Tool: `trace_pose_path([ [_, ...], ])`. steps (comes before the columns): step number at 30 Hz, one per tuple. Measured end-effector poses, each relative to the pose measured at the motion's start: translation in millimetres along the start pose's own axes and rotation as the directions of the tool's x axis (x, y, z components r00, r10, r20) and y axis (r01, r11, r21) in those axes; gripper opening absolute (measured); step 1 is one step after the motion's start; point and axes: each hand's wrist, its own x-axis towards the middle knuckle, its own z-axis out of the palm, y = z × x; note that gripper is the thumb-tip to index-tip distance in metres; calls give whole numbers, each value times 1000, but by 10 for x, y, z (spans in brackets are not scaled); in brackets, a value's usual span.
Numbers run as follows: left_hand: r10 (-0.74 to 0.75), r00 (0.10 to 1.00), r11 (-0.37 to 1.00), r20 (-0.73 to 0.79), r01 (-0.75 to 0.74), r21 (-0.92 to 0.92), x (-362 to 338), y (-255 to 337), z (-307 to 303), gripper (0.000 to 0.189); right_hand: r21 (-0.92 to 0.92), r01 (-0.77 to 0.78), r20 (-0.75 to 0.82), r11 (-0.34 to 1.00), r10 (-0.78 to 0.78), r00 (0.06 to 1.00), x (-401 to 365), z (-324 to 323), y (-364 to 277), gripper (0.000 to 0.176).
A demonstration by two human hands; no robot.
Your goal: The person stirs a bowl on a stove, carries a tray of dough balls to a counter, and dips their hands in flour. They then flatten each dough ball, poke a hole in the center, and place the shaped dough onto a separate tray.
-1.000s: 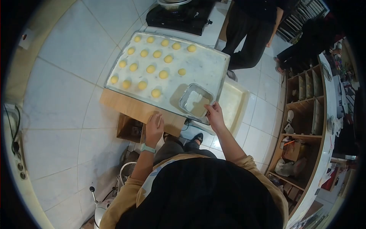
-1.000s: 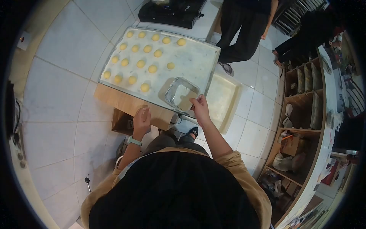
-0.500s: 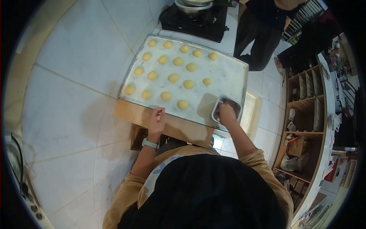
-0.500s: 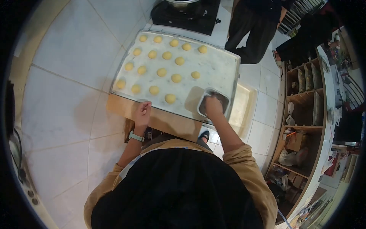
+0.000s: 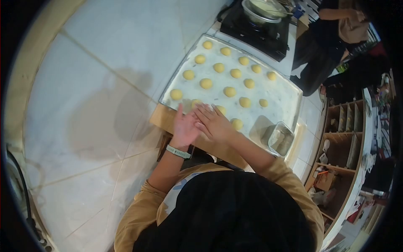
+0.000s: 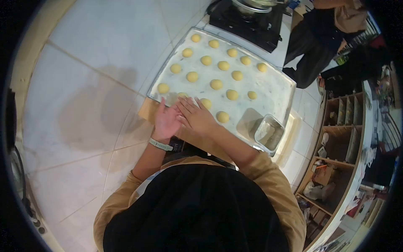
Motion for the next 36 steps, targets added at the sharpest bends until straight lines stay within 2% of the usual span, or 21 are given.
trace_pose_path([
  [1, 179, 976, 978, -127, -162, 133, -77, 109, 81, 70, -51, 35, 55, 998, -32, 998, 183, 139, 57, 55],
  [2, 196, 972, 975, -128, -179, 133, -191, 215, 53, 70, -46, 52, 60, 998, -49, 997, 367, 256, 102, 55],
  [4, 384, 909, 920, -165, -360, 157, -473, 411, -11, 69, -116, 106, 39, 988, -102, 994, 716, 434, 186, 60],
  [5, 398, 902, 914, -167, -374, 159, -602, 462, 0, 69, -110, 121, 41, 987, -117, 992, 836, 491, 217, 60],
  [7, 519, 806, 855, -283, -491, 170, -825, 537, 18, 65, -170, 125, 97, 977, -110, 989, 1055, 598, 257, 63],
  [8, 533, 798, 846, -282, -504, 173, -927, 544, 3, 65, -166, 140, 98, 976, -125, 987, 1091, 653, 256, 63],
  [10, 564, 743, 822, -361, -546, 160, -1106, 531, -45, 59, -134, 136, 239, 982, -101, 966, 1109, 683, 271, 65],
  [16, 536, 689, 833, -489, -527, 170, -1276, 426, -262, 50, -210, 193, 293, 958, -127, 948, 1140, 737, 284, 65],
  [20, 546, 689, 833, -477, -510, 215, -1263, 440, -231, 47, -228, 175, 296, 958, -103, 950, 1173, 731, 280, 63],
  [22, 559, 686, 824, -465, -524, 216, -1265, 461, -240, 45, -74, 120, 165, 990, -106, 981, 1204, 711, 303, 52],
  [23, 557, 686, 825, -468, -523, 216, -1276, 466, -246, 45, -72, 118, 167, 990, -105, 980, 1216, 671, 330, 52],
  [25, 567, 655, 817, -500, -523, 242, -1275, 470, -268, 44, -33, -94, 52, 995, 96, 994, 1251, 535, 416, 40],
  [31, 556, 652, 823, -516, -521, 228, -1329, 455, -358, 41, -132, 13, -17, 991, -15, 1000, 1205, 495, 458, 22],
  [36, 565, 649, 817, -510, -529, 231, -1350, 461, -383, 40, -142, 19, 30, 990, -15, 999, 1236, 465, 428, 21],
])
